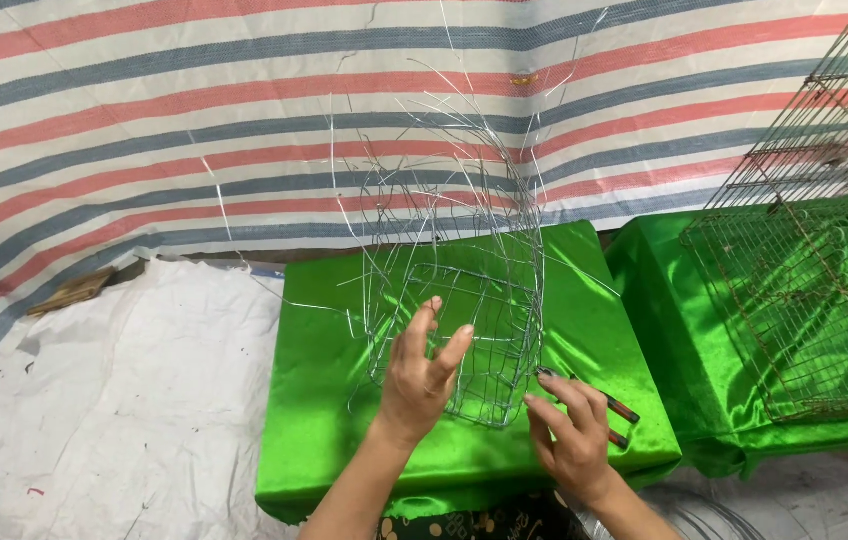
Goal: Assembling a wire bird cage by bending and connecting metal wires using pliers.
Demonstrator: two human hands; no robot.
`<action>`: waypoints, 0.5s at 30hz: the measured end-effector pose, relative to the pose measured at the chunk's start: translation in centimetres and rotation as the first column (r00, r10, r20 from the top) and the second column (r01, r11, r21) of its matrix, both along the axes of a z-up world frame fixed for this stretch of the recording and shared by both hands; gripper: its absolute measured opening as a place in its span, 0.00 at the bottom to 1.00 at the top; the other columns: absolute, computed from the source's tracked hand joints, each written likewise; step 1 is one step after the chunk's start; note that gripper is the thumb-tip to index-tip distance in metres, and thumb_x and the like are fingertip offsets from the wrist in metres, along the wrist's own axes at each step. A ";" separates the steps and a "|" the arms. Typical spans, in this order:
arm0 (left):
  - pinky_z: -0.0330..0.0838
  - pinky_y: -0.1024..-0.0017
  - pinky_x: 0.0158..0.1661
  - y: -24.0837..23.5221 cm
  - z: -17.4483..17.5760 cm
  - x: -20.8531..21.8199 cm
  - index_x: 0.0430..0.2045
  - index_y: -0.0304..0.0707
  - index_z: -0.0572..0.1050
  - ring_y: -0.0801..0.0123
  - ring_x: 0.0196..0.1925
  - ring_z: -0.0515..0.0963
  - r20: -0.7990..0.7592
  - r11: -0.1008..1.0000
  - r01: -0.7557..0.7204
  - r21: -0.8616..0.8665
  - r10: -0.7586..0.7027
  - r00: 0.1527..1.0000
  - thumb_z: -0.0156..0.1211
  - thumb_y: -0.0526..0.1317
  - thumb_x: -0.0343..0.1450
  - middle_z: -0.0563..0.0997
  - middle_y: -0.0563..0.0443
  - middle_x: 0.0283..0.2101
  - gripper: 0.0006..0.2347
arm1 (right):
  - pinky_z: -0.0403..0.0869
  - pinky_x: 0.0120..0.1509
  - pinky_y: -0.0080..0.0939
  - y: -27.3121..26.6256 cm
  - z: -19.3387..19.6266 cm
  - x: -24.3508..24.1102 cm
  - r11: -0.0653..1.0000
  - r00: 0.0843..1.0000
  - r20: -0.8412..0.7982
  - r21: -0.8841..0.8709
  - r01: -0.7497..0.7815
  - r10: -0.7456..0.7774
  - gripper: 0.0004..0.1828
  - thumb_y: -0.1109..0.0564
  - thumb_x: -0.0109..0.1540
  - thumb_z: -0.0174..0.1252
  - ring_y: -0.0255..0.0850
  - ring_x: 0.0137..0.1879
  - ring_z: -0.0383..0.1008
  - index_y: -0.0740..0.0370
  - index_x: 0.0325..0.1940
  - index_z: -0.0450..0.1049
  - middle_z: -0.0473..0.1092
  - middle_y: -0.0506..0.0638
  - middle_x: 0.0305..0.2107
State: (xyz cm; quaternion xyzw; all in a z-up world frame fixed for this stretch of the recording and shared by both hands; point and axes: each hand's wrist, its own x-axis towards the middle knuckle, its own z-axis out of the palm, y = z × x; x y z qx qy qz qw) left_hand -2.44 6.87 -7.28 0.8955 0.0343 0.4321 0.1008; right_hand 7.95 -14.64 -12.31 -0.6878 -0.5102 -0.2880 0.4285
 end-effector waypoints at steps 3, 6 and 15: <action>0.77 0.60 0.60 -0.3 1.5 -0.2 0.57 0.39 0.70 0.44 0.58 0.74 -0.043 0.991 -0.113 0.071 0.117 0.992 0.65 0.27 0.69 0.65 0.24 0.61 0.21 | 0.64 0.68 0.49 3.3 2.8 0.3 0.997 0.997 0.072 0.072 0.022 -0.027 0.17 0.57 0.60 0.65 0.48 0.64 0.62 0.51 0.53 0.75 0.64 0.57 0.60; 0.71 0.56 0.65 -0.9 3.7 -0.5 0.48 0.28 0.76 0.41 0.63 0.71 -0.019 0.996 -0.081 0.042 0.081 0.996 0.61 0.25 0.70 0.66 0.24 0.59 0.13 | 0.62 0.69 0.52 5.5 4.5 0.7 0.993 0.994 0.060 -0.067 0.093 -0.089 0.17 0.47 0.62 0.63 0.51 0.69 0.55 0.52 0.53 0.77 0.57 0.60 0.65; 0.61 0.51 0.71 -1.7 -0.9 -2.6 0.54 0.33 0.72 0.41 0.71 0.62 0.167 0.998 -0.020 -0.059 0.029 0.986 0.61 0.25 0.68 0.59 0.26 0.67 0.19 | 0.61 0.68 0.51 4.9 4.0 1.1 0.998 0.998 0.038 -0.039 0.046 -0.044 0.14 0.51 0.63 0.63 0.50 0.68 0.60 0.50 0.54 0.78 0.59 0.60 0.64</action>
